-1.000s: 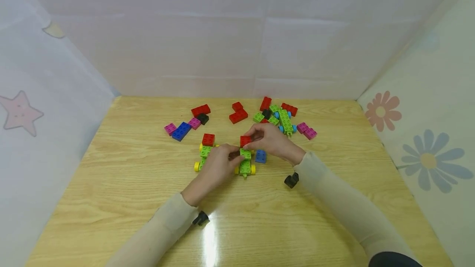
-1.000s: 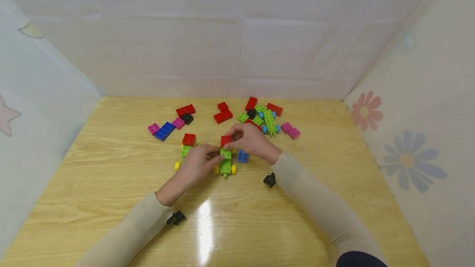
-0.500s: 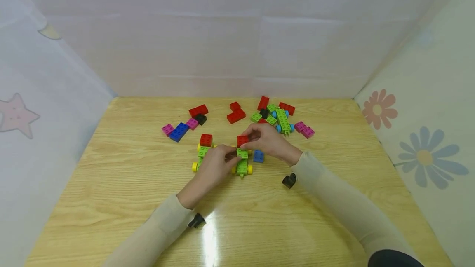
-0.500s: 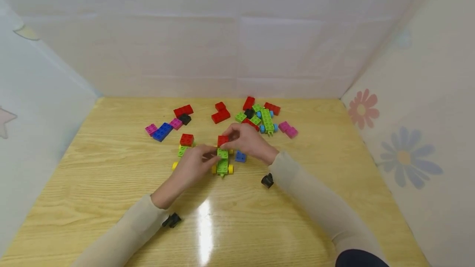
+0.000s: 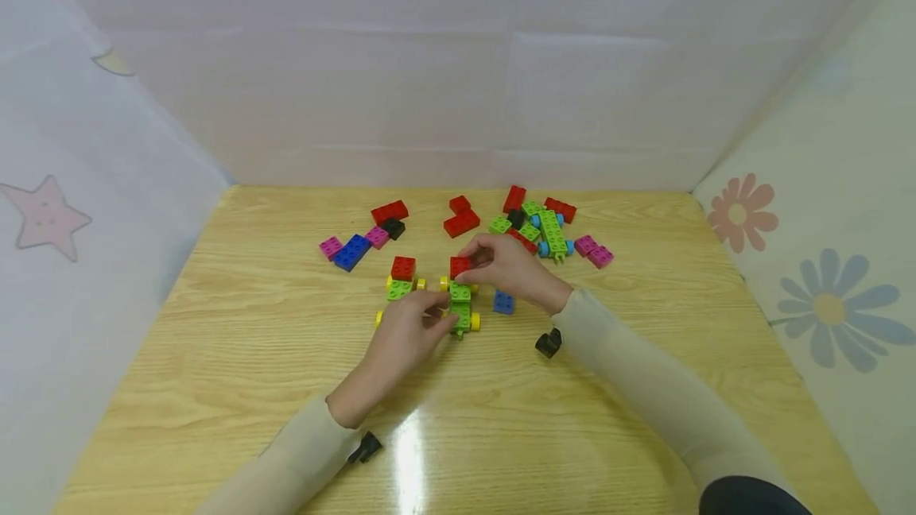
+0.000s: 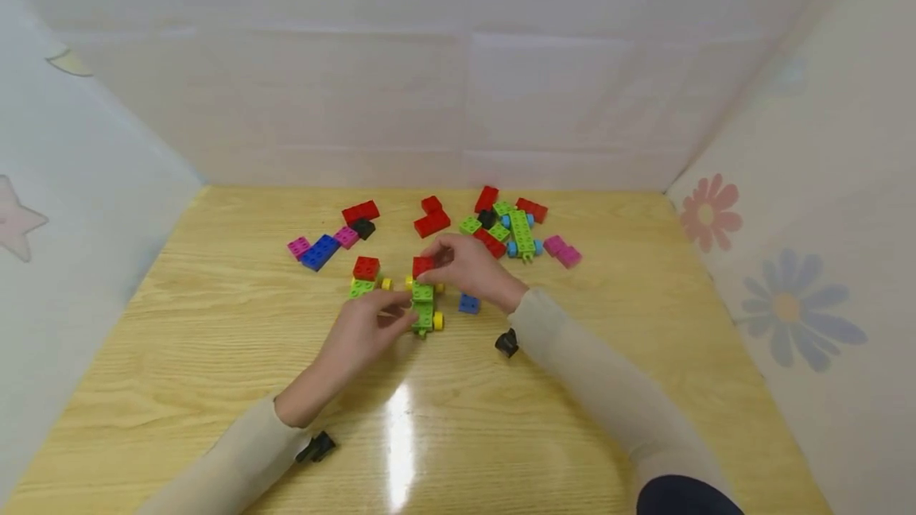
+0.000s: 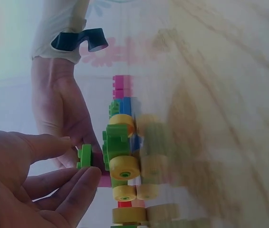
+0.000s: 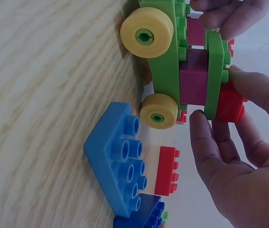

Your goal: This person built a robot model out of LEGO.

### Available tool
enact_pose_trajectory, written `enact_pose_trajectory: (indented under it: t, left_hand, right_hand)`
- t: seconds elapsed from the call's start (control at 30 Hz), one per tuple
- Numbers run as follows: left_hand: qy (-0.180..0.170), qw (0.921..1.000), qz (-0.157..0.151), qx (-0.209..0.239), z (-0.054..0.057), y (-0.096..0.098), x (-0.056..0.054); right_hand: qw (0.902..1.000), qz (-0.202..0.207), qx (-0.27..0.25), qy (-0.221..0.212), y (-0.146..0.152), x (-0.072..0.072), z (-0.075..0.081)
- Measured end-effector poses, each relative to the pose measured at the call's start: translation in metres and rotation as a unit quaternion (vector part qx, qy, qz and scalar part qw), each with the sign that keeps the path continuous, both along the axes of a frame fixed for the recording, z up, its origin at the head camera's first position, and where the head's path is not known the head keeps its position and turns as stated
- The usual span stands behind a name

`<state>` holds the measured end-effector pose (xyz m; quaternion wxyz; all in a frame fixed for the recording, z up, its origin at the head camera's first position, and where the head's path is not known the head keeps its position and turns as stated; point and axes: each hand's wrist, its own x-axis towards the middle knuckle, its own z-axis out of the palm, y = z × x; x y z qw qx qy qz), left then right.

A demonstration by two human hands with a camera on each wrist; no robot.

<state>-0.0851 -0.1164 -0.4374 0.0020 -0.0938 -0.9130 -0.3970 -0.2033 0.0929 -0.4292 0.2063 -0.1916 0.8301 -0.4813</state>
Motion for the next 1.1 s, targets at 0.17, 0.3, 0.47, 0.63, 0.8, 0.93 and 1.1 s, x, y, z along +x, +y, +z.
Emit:
enact_pose_trajectory:
  t: [0.17,0.3,0.47,0.63,0.8,0.93,1.1]
  left_hand:
    - [0.002,0.9999,-0.006,0.012,-0.002,-0.001,0.003]
    - [0.005,0.9998,-0.011,0.017,-0.003,-0.001,0.004]
    - [0.003,0.9998,-0.011,0.017,-0.002,0.000,0.005]
    - [0.004,0.9999,-0.014,0.005,-0.004,0.000,0.004]
    - [-0.006,0.9998,-0.016,-0.007,-0.005,0.000,0.004]
    - [-0.013,0.9998,-0.014,-0.009,-0.005,0.000,0.004]
    - [-0.015,0.9997,-0.013,-0.015,-0.003,0.000,0.003]
  right_hand:
    - [1.0000,-0.002,0.004,-0.001,-0.006,-0.003,-0.003]
    - [1.0000,0.001,0.002,-0.004,-0.010,-0.004,-0.005]
    - [1.0000,-0.002,-0.003,-0.001,-0.012,-0.004,-0.005]
    - [1.0000,-0.007,-0.001,-0.004,-0.012,-0.003,-0.005]
    - [0.9998,-0.010,0.013,-0.007,-0.009,-0.002,-0.004]
    - [0.9997,-0.017,0.020,-0.003,0.001,0.001,0.000]
    - [0.9993,-0.029,0.022,-0.003,0.022,0.001,0.000]
